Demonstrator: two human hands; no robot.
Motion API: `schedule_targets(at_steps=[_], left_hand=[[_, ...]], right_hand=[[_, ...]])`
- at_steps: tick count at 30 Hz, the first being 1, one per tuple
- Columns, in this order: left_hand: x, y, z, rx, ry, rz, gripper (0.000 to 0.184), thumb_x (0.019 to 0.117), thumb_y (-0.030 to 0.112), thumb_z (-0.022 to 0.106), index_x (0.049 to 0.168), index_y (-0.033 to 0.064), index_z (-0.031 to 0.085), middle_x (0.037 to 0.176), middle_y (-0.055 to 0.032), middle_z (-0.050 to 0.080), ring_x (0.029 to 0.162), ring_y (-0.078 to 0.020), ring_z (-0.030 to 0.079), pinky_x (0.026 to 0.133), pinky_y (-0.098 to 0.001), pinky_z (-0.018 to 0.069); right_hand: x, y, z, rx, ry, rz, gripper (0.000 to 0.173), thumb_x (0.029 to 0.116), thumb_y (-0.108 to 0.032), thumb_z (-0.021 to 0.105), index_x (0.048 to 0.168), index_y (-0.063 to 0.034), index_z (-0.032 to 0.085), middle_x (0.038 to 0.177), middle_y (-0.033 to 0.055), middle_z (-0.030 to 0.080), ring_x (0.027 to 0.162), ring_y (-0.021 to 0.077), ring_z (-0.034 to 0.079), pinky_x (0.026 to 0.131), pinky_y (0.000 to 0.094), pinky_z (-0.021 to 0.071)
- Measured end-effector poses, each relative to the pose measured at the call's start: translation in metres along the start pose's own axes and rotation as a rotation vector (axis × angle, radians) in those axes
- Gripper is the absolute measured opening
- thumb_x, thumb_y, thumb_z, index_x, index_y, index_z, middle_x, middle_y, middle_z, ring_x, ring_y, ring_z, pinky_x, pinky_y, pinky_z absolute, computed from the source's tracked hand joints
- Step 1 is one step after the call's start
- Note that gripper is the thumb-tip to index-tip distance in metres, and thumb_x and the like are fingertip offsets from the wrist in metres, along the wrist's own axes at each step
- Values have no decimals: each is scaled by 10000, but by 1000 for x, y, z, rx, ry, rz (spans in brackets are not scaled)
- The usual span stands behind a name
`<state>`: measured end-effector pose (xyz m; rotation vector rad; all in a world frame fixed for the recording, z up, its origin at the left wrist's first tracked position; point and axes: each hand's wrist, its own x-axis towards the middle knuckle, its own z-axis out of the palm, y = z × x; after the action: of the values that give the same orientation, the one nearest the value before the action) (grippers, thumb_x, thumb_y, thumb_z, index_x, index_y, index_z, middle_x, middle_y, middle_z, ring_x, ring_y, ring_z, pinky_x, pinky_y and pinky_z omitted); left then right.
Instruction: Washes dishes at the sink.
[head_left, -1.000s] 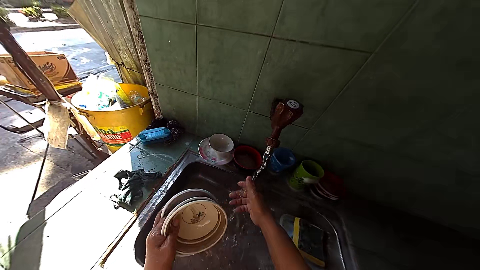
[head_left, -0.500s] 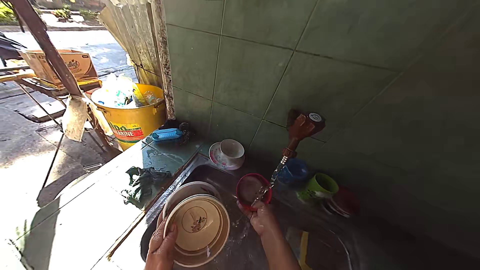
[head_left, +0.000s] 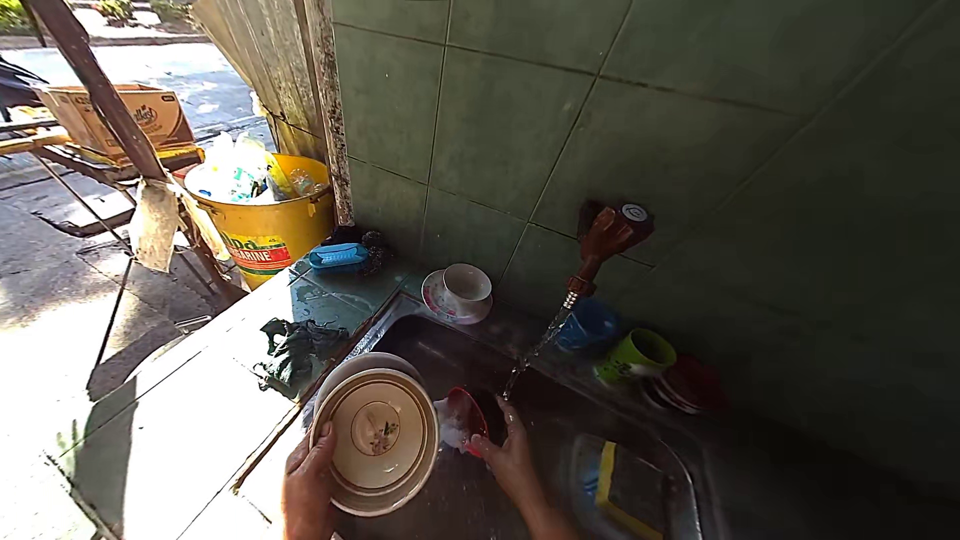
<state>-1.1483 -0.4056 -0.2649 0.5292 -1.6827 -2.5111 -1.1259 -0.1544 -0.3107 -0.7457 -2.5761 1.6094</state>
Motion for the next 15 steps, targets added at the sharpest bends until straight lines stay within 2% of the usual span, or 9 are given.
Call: schedule_targets(at_steps=[1,3,6,8,10,13,15], left_hand=[[0,0,-1,-15,-5,-11,311,1083,69,341,1131,-31,631,924,-48,755,842,-107,741,778,-303,633],[0,0,-4,-33,-15,-13,315,1071,60,336,1119,-25,636,906,-51,760,823,-113,745,764,-304,637],[2,-1,-9,-42,-52,-6,325,1059,66,323,1149,-22,623,930,-58,759,848,-116,745,788,-307,634],[4,-2,-11,-59,-72,-13,334,1058,86,316,1181,-20,607,957,-67,758,873,-126,746,805,-319,635],[6,-4,-11,-76,-77,-9,337,1053,95,313,1185,-10,605,959,-60,761,879,-124,747,806,-319,636],[7,-6,-12,-86,-92,14,342,1043,83,325,1151,-20,633,950,-70,765,878,-130,749,811,-324,636],[7,-6,-10,-79,-88,18,342,1042,77,330,1115,-20,650,930,-69,767,859,-130,750,799,-319,637]], right_hand=[[0,-2,-2,-190,29,-139,765,842,-98,752,1526,16,428,1499,259,496,1326,371,557,1075,495,486],[-1,-7,-1,-414,144,-357,695,791,-12,795,1443,16,554,1458,310,520,1275,458,590,1036,553,511],[-2,-1,-1,-479,276,-564,704,688,45,843,1360,12,637,1378,311,583,1217,446,634,971,528,564],[-2,5,-5,-476,337,-652,703,652,58,844,1328,19,657,1357,308,597,1211,450,636,958,535,571],[1,13,-9,-428,411,-726,659,664,41,817,1304,40,663,1338,313,606,1203,452,639,962,528,569],[2,25,-11,-289,511,-791,588,736,-57,780,1291,86,648,1324,327,605,1214,392,640,1026,429,542],[-1,28,-10,-189,515,-792,592,769,-91,778,1300,117,620,1326,337,593,1258,344,612,1078,361,498]])
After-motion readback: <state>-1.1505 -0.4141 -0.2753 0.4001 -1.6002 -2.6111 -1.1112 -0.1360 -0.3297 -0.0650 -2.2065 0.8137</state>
